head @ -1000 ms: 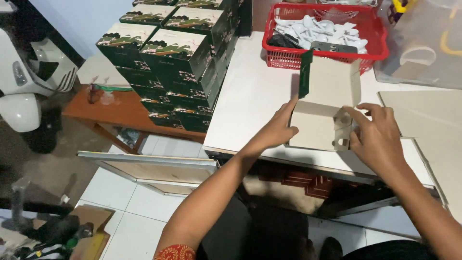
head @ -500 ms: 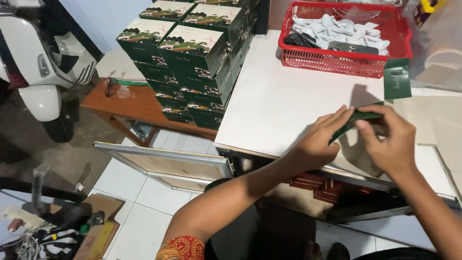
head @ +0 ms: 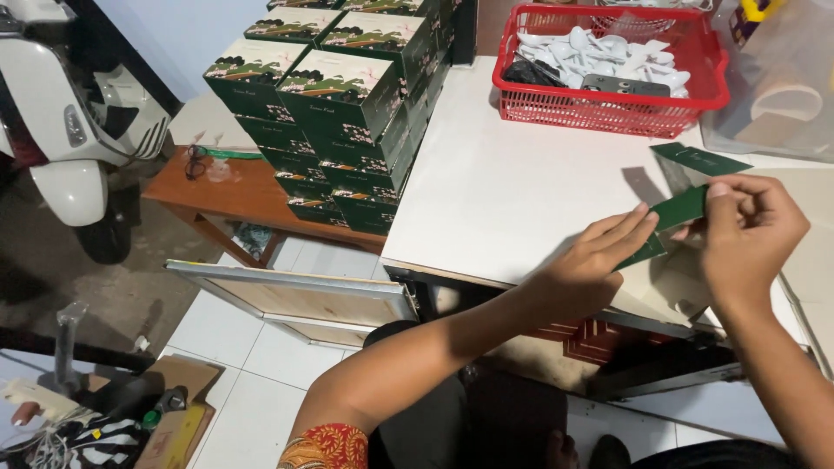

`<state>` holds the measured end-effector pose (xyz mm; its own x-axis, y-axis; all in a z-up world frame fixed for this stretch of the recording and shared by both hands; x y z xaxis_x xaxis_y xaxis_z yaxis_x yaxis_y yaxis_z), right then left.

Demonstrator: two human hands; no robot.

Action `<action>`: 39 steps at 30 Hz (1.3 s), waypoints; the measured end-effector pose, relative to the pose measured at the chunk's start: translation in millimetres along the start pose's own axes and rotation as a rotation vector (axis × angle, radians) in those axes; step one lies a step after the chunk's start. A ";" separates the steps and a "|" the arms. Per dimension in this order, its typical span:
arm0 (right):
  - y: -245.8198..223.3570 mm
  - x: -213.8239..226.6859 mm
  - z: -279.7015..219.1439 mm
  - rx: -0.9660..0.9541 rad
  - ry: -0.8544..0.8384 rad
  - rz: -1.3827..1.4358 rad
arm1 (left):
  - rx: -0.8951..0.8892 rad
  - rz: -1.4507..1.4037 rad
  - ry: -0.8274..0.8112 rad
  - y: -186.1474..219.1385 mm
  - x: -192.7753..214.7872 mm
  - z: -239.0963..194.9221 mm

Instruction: Folding a flat cardboard template into a finished rectangular box by following pre-scored lines and tucking in tabs.

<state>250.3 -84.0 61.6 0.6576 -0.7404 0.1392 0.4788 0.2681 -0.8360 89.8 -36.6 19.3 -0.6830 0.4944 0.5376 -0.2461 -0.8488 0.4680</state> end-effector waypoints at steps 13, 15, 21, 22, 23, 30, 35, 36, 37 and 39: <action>-39.6 -12.9 -21.3 0.326 0.096 -0.244 | 0.368 -0.266 0.205 0.4 44.2 14.6; -45.5 -16.0 -23.6 0.484 0.122 -0.193 | 0.444 -0.461 0.253 -7.7 39.5 10.4; -33.9 -31.9 -32.2 0.346 0.123 -0.045 | 0.464 -0.540 0.400 -10.3 47.2 5.1; -35.5 -31.3 -32.9 0.346 0.126 -0.050 | 0.462 -0.544 0.397 -13.6 44.6 4.6; -30.9 -33.7 -30.5 0.256 0.086 -0.028 | 0.471 -0.571 0.407 -17.9 42.5 3.5; 2.5 -51.7 -32.9 0.090 -0.005 -0.024 | 0.615 -0.630 0.458 -43.8 32.5 -5.2; -19.1 -51.5 -30.1 0.141 -0.010 -0.081 | 0.681 -0.594 0.438 -37.4 46.7 -3.1; -23.4 -52.7 -30.2 0.147 -0.012 -0.101 | 0.704 -0.577 0.420 -36.6 50.2 -2.6; -26.6 -53.2 -30.6 0.147 -0.012 -0.101 | 0.704 -0.578 0.420 -46.5 46.2 -6.0; -33.1 -57.5 -31.4 0.151 -0.049 -0.126 | 0.726 -0.580 0.391 -67.0 36.3 -13.5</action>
<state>178.3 -69.7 64.6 0.6123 -0.7444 0.2664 0.6387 0.2672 -0.7216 72.2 35.7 -1.9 -0.8001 0.5886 -0.1154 -0.2228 -0.1130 0.9683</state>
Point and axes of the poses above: each hand's wrist, its own z-axis towards the middle knuckle, its own x-axis out of the back of the hand, y = z × x, the point moved 7 cm from there along z, towards the middle knuckle, and after that the axes turned 2 degrees about -x, right-handed, at the moved point
